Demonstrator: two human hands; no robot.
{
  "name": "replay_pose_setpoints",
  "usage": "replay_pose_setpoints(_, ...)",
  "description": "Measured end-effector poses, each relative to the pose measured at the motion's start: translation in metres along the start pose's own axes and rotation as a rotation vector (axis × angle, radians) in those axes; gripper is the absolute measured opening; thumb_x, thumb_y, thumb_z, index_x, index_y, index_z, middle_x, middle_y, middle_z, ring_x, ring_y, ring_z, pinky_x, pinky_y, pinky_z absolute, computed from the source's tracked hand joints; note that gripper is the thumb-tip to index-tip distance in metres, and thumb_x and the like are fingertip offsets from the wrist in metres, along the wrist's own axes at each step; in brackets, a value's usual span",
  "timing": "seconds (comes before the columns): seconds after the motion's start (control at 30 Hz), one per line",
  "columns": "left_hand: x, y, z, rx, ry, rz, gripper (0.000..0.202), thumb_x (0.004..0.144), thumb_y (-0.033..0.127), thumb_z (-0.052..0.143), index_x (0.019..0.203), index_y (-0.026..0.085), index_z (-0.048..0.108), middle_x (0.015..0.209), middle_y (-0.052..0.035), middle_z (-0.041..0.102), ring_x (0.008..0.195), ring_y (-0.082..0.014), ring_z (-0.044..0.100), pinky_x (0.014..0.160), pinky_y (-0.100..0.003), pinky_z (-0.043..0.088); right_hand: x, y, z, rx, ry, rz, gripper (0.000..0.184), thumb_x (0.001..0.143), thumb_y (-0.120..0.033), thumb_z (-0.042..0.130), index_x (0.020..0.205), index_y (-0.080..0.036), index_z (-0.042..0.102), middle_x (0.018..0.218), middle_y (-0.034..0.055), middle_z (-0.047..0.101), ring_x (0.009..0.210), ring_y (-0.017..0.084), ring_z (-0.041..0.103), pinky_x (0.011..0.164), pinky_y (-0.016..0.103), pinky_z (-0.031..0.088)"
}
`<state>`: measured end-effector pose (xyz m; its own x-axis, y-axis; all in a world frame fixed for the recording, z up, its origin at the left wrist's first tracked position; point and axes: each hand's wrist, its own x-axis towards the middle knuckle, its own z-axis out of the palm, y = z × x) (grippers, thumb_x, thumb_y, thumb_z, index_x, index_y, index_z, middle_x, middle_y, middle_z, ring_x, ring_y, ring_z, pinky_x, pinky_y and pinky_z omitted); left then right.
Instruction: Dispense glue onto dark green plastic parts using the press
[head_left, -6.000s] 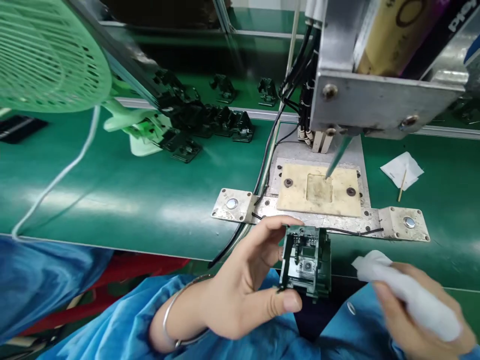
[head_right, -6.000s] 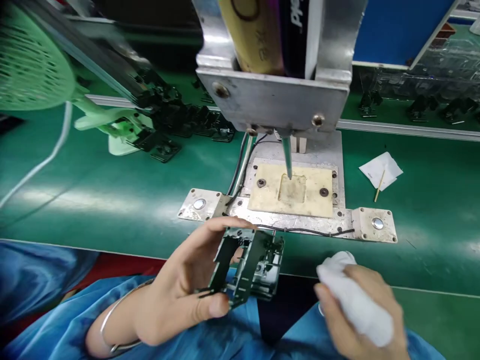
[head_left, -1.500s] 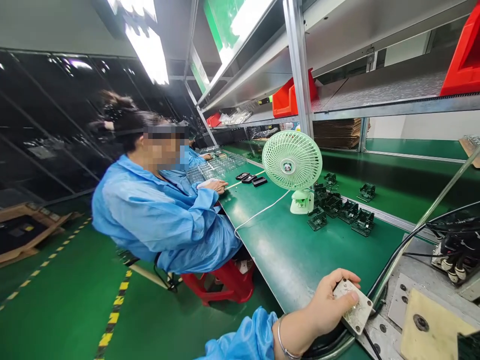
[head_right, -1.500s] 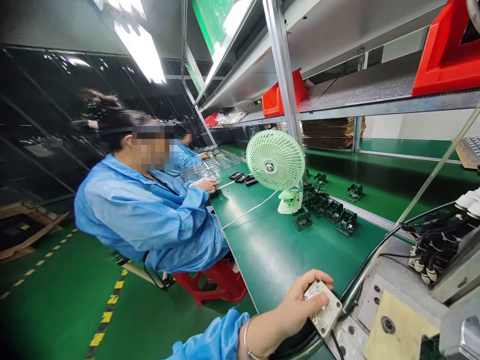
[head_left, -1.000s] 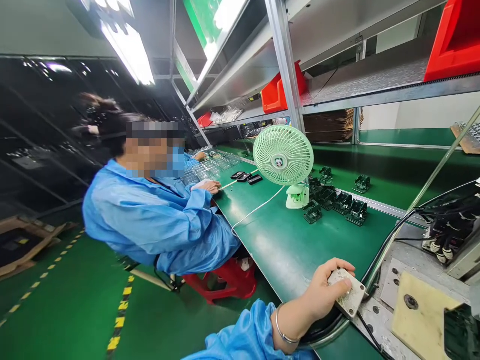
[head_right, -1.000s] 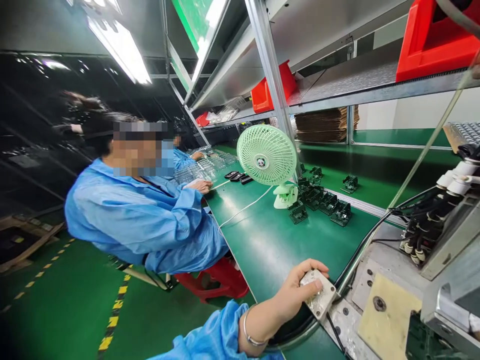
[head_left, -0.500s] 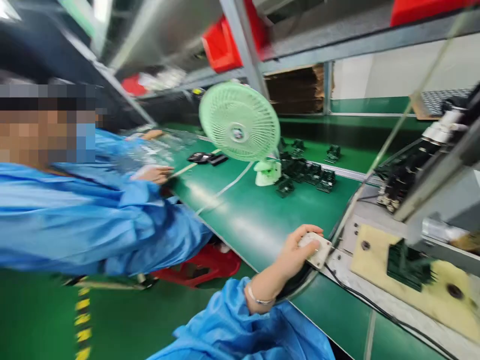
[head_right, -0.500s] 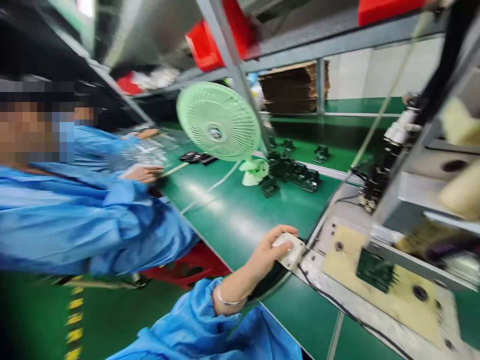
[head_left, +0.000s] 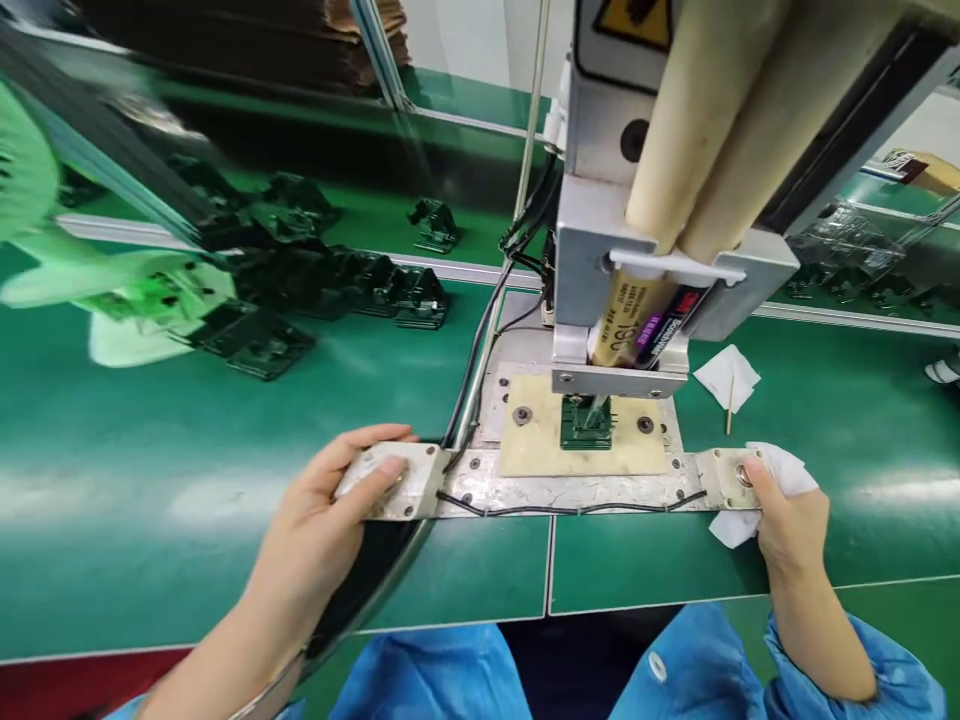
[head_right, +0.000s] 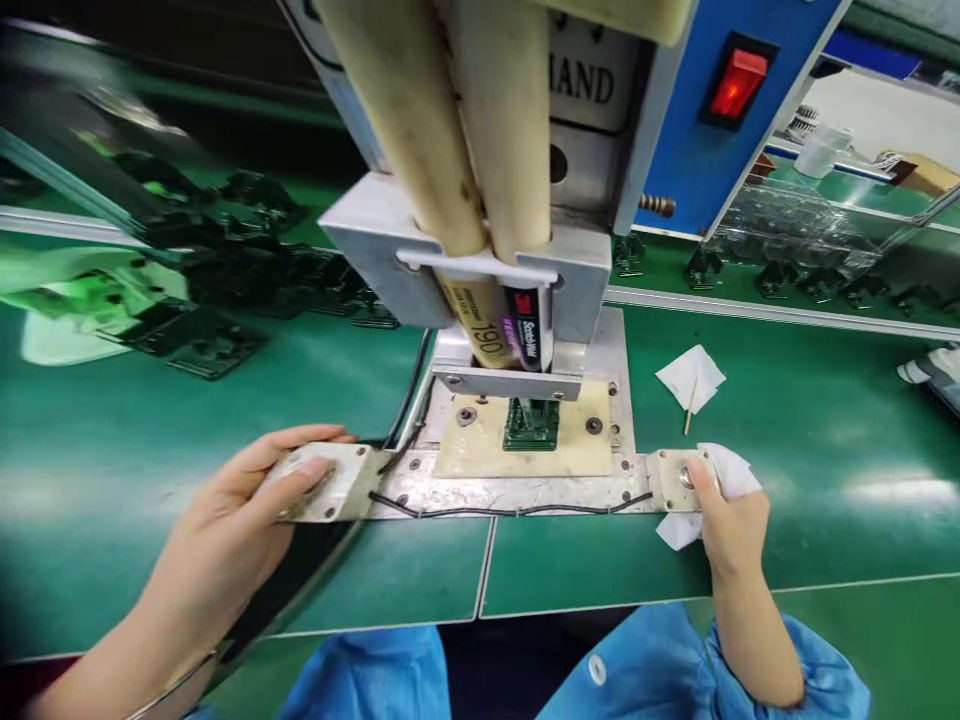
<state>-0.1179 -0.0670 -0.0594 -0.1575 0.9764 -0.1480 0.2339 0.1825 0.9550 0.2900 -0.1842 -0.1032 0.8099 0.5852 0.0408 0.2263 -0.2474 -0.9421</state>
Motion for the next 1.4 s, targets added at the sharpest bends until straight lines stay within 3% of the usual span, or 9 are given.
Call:
replay_pose_setpoints(0.1, 0.001, -0.005, -0.003, -0.135, -0.068, -0.040, 0.053, 0.069, 0.055, 0.082, 0.107, 0.020, 0.069, 0.103, -0.0042, 0.072, 0.081, -0.0195, 0.062, 0.069, -0.026, 0.050, -0.002, 0.003, -0.004, -0.018, 0.010, 0.043, 0.054, 0.064, -0.062, 0.085, 0.095, -0.018, 0.077, 0.091, 0.0087, 0.076, 0.087, 0.031, 0.070, 0.081, 0.043, 0.056)
replay_pose_setpoints(0.3, 0.005, -0.014, -0.009, -0.139, -0.085, -0.016, 0.054, 0.073, 0.052, 0.081, 0.113, 0.017, 0.067, 0.106, -0.0069, 0.071, 0.083, -0.0188, 0.063, 0.071, -0.025, 0.051, -0.004, 0.001, -0.003, -0.041, 0.057, 0.087, 0.050, 0.062, -0.058, 0.087, 0.090, -0.018, 0.078, 0.090, 0.0119, 0.076, 0.084, 0.031, 0.071, 0.070, 0.039, 0.057)
replay_pose_setpoints(0.47, 0.005, -0.012, -0.008, -0.146, -0.085, -0.020, 0.051, 0.072, 0.051, 0.082, 0.110, 0.020, 0.069, 0.107, -0.0054, 0.072, 0.085, -0.0196, 0.064, 0.072, -0.025, 0.051, -0.004, 0.001, -0.003, -0.048, 0.029, 0.027, 0.051, 0.066, -0.059, 0.085, 0.093, -0.017, 0.077, 0.086, 0.0085, 0.075, 0.076, 0.027, 0.069, 0.065, 0.037, 0.056)
replay_pose_setpoints(0.63, 0.000, -0.005, -0.005, -0.167, -0.075, -0.032, 0.045, 0.075, 0.045, 0.081, 0.110, 0.020, 0.068, 0.105, -0.0035, 0.071, 0.085, -0.0182, 0.061, 0.074, -0.024, 0.049, -0.004, -0.004, -0.002, -0.008, 0.065, -0.005, 0.045, 0.064, -0.056, 0.088, 0.085, -0.017, 0.076, 0.079, 0.0061, 0.073, 0.071, 0.024, 0.066, 0.061, 0.033, 0.054)
replay_pose_setpoints(0.77, -0.004, 0.002, -0.001, -0.148, -0.049, -0.035, 0.043, 0.078, 0.041, 0.077, 0.111, 0.017, 0.065, 0.105, -0.0048, 0.070, 0.085, -0.0176, 0.059, 0.074, -0.024, 0.048, -0.005, -0.008, 0.000, 0.061, 0.012, -0.069, 0.040, 0.069, -0.054, 0.086, 0.082, -0.018, 0.073, 0.077, 0.0035, 0.068, 0.070, 0.022, 0.063, 0.063, 0.033, 0.053)
replay_pose_setpoints(1.13, -0.005, 0.007, 0.001, -0.178, -0.026, -0.074, 0.047, 0.072, 0.044, 0.082, 0.108, 0.018, 0.066, 0.102, -0.0030, 0.070, 0.086, -0.0179, 0.058, 0.074, -0.024, 0.046, -0.008, -0.008, -0.001, 0.026, 0.022, 0.006, 0.047, 0.065, -0.058, 0.088, 0.087, -0.018, 0.075, 0.078, 0.0047, 0.071, 0.068, 0.021, 0.065, 0.060, 0.031, 0.053)
replay_pose_setpoints(1.4, -0.002, -0.002, -0.005, -0.095, -0.049, -0.048, 0.053, 0.075, 0.053, 0.080, 0.114, 0.021, 0.066, 0.115, -0.0053, 0.071, 0.096, -0.0242, 0.062, 0.082, -0.031, 0.048, -0.007, -0.005, -0.002, -0.017, 0.003, 0.040, 0.053, 0.065, -0.062, 0.086, 0.092, -0.016, 0.076, 0.081, 0.0069, 0.075, 0.073, 0.026, 0.069, 0.063, 0.033, 0.055)
